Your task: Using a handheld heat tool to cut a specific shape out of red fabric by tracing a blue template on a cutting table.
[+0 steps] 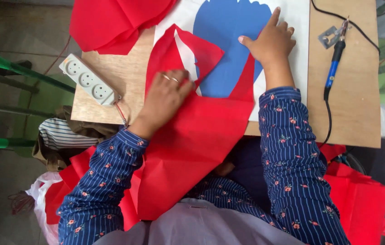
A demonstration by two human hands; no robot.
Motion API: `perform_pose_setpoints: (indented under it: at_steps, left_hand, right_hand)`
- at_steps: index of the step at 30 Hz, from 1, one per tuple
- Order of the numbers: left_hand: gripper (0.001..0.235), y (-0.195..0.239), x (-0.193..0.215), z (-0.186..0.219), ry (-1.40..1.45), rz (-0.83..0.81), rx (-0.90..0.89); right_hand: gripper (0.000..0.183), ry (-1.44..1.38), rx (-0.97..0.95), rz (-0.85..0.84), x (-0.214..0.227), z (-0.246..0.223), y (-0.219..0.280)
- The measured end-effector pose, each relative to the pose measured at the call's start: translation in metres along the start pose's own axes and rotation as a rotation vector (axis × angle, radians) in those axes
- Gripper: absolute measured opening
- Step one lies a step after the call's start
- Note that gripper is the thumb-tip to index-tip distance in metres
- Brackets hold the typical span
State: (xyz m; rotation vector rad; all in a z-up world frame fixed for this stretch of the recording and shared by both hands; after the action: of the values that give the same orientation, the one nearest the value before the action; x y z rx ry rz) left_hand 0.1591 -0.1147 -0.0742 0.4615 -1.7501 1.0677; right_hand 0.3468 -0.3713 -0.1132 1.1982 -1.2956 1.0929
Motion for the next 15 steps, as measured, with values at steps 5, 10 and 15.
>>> perform_pose_setpoints:
  at_steps: [5,10,15]
  left_hand:
    - [0.026,0.004,-0.010,0.017,0.322,-0.098,0.089]
    - [0.061,0.017,-0.012,0.023,0.449,-0.132,0.083]
    - [0.072,0.027,-0.013,0.028,0.466,-0.191,0.063]
  right_hand:
    - [0.140,-0.214,-0.094,-0.081,-0.013,0.022,-0.032]
    - [0.132,-0.206,-0.192,-0.226,-0.026,0.038,-0.047]
    - [0.087,-0.262,-0.205,-0.182,-0.036,0.056,-0.065]
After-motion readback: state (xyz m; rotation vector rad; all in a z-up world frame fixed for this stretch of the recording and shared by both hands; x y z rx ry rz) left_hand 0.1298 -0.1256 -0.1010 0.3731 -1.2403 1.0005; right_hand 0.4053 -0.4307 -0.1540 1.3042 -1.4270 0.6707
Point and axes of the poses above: each hand's wrist, its own y-axis away from the middle knuckle, its own x-axis out of the back of the hand, z = x × y, the point moved 10 cm from there along -y, towards the middle knuckle, and after that the axes turned 3 degrees about y, right-handed, at the moved point
